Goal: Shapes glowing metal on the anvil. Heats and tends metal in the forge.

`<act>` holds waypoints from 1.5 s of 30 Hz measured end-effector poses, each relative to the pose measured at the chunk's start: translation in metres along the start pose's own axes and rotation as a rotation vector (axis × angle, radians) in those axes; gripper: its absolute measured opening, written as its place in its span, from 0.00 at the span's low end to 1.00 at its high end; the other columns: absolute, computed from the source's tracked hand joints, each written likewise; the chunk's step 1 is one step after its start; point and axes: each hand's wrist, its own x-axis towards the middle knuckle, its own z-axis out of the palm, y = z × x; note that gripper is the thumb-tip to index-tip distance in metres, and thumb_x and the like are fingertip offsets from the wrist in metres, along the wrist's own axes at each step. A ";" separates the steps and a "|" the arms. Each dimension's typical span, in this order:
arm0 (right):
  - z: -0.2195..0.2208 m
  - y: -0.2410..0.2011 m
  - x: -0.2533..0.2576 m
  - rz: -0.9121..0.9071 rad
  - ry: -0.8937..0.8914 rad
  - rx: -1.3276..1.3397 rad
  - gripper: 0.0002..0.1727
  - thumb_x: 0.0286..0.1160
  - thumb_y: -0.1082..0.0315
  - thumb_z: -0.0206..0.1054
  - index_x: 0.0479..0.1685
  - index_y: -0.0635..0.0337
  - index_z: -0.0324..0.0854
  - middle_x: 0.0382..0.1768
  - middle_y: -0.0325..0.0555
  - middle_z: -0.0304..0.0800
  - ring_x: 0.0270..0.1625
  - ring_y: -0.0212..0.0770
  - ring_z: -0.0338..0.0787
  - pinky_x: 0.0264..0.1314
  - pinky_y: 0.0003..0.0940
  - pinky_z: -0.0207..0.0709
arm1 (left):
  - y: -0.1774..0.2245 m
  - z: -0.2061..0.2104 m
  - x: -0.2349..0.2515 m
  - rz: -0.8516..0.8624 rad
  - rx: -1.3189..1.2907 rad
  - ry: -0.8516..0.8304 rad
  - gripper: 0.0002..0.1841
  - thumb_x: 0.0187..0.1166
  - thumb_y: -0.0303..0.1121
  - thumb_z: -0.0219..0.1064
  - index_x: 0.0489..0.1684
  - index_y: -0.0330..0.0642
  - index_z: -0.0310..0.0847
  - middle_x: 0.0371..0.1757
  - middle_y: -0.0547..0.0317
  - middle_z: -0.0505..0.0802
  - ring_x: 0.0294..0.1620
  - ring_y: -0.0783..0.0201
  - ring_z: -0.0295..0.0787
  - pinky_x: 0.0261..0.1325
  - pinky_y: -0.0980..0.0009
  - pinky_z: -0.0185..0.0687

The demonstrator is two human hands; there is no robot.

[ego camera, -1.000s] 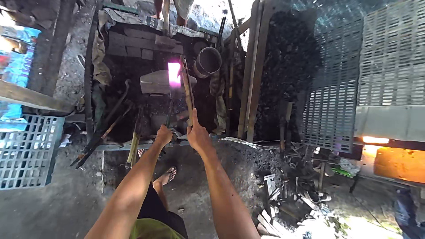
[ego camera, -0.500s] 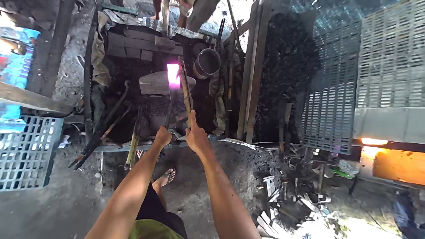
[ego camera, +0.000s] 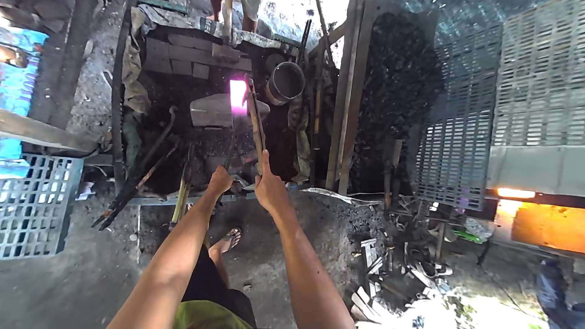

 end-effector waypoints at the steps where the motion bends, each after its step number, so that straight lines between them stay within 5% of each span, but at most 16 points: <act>1: -0.001 -0.001 0.000 0.000 0.001 -0.007 0.43 0.93 0.56 0.49 0.97 0.28 0.19 0.51 0.52 0.93 0.56 0.53 0.94 0.60 0.52 0.85 | 0.000 0.000 0.001 -0.001 0.007 0.001 0.28 0.77 0.34 0.70 0.73 0.29 0.68 0.59 0.32 0.89 0.59 0.38 0.90 0.61 0.40 0.85; 15: 0.015 0.005 0.002 0.009 0.004 0.025 0.44 0.92 0.56 0.50 0.98 0.30 0.21 0.48 0.52 0.93 0.52 0.52 0.95 0.56 0.51 0.86 | 0.003 -0.002 -0.002 -0.023 0.006 -0.016 0.27 0.78 0.31 0.66 0.75 0.31 0.68 0.59 0.33 0.89 0.59 0.40 0.91 0.61 0.41 0.85; 18: 0.027 0.026 0.007 0.015 0.028 0.196 0.44 0.92 0.55 0.52 0.98 0.35 0.24 0.47 0.54 0.92 0.41 0.49 0.95 0.48 0.47 0.89 | -0.001 0.001 0.000 -0.001 0.003 -0.009 0.27 0.79 0.33 0.67 0.75 0.31 0.68 0.60 0.32 0.89 0.60 0.39 0.90 0.62 0.40 0.84; 24: 0.051 0.062 -0.032 -0.053 0.139 0.227 0.43 0.90 0.55 0.57 0.99 0.40 0.34 0.45 0.54 0.93 0.40 0.51 0.94 0.50 0.50 0.87 | 0.002 0.001 -0.009 -0.007 0.041 -0.038 0.27 0.81 0.34 0.65 0.75 0.30 0.66 0.63 0.32 0.87 0.63 0.40 0.89 0.65 0.43 0.84; 30: 0.044 0.054 -0.004 -0.080 0.106 0.402 0.43 0.91 0.55 0.56 0.99 0.38 0.33 0.46 0.55 0.92 0.29 0.47 0.91 0.38 0.47 0.89 | -0.023 0.007 -0.056 -0.007 0.044 -0.049 0.25 0.85 0.39 0.61 0.75 0.32 0.69 0.64 0.34 0.88 0.65 0.41 0.89 0.67 0.42 0.82; 39: 0.029 0.024 0.032 -0.082 0.033 0.476 0.42 0.92 0.54 0.56 0.99 0.31 0.33 0.52 0.57 0.89 0.28 0.45 0.90 0.34 0.42 0.88 | -0.042 0.014 -0.079 -0.018 0.068 -0.057 0.26 0.81 0.32 0.62 0.78 0.34 0.67 0.64 0.34 0.87 0.65 0.40 0.88 0.66 0.42 0.82; 45: 0.032 0.019 0.040 -0.080 0.036 0.499 0.42 0.92 0.55 0.56 0.99 0.33 0.32 0.47 0.57 0.89 0.26 0.45 0.89 0.33 0.42 0.87 | -0.040 0.013 -0.078 -0.016 0.048 -0.063 0.25 0.82 0.31 0.62 0.78 0.34 0.68 0.64 0.34 0.88 0.64 0.40 0.88 0.65 0.41 0.82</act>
